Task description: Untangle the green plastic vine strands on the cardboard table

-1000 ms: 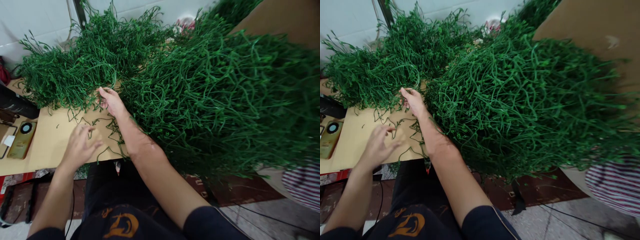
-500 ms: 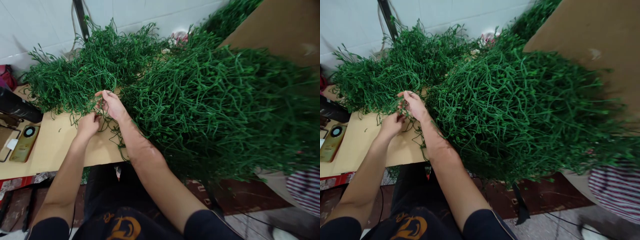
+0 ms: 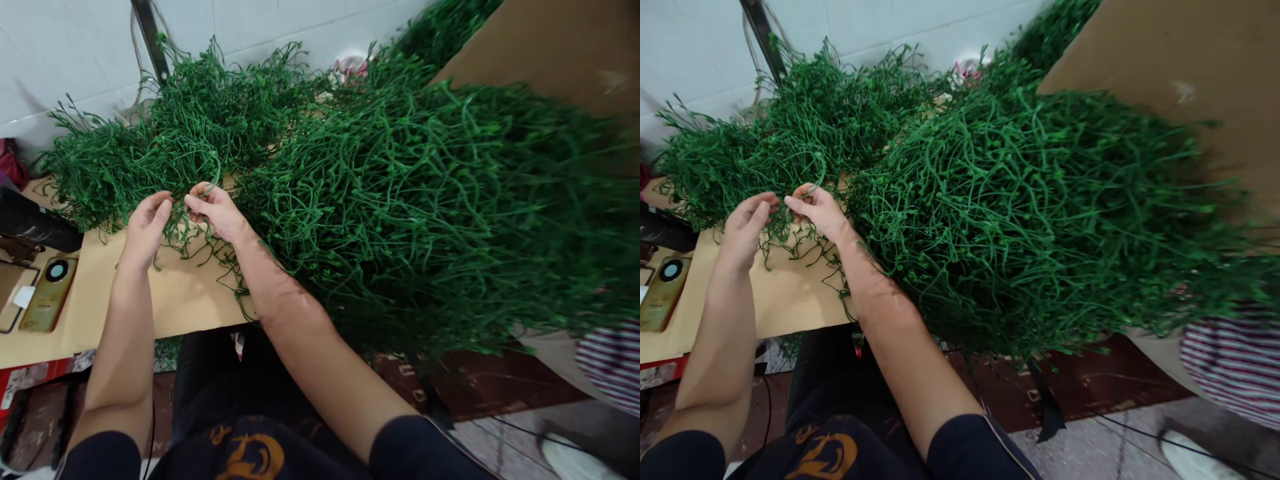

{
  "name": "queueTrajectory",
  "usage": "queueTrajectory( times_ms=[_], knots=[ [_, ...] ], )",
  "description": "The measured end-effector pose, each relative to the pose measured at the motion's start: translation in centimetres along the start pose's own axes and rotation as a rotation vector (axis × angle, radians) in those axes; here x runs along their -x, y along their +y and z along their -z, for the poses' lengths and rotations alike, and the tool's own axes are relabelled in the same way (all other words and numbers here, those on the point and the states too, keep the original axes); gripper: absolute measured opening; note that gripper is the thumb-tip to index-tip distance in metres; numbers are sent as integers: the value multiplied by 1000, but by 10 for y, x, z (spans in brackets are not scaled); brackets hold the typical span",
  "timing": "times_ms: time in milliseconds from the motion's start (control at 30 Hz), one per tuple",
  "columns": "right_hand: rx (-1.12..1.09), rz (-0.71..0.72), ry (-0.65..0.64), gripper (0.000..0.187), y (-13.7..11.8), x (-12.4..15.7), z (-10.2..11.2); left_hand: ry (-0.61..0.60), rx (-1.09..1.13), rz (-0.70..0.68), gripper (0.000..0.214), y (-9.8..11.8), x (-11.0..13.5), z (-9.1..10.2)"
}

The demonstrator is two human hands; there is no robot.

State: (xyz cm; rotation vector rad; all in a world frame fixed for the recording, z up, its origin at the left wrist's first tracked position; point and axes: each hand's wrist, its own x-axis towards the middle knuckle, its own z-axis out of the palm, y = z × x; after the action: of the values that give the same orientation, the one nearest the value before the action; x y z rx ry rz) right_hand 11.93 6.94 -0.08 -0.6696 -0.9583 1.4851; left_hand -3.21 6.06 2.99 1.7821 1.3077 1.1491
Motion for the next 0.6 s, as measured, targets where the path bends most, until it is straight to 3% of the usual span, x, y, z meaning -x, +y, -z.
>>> queueTrajectory(
  times_ms=[100, 267, 467, 600],
  knots=[
    [-43, -12, 8, 37, -2, 2, -2, -188, 64, 126, 50, 7, 2, -3],
    [-113, -64, 20, 27, -7, 6, -5, -83, 141, 187, 42, 8, 4, -6],
    [-116, -125, -21, 32, -7, 6, -4, -19, 266, 293, 28, 7, 2, 0],
    [36, -109, 58, 29, 1, 1, -3, -80, 249, 323, 15, 8, 4, 9]
  ],
)
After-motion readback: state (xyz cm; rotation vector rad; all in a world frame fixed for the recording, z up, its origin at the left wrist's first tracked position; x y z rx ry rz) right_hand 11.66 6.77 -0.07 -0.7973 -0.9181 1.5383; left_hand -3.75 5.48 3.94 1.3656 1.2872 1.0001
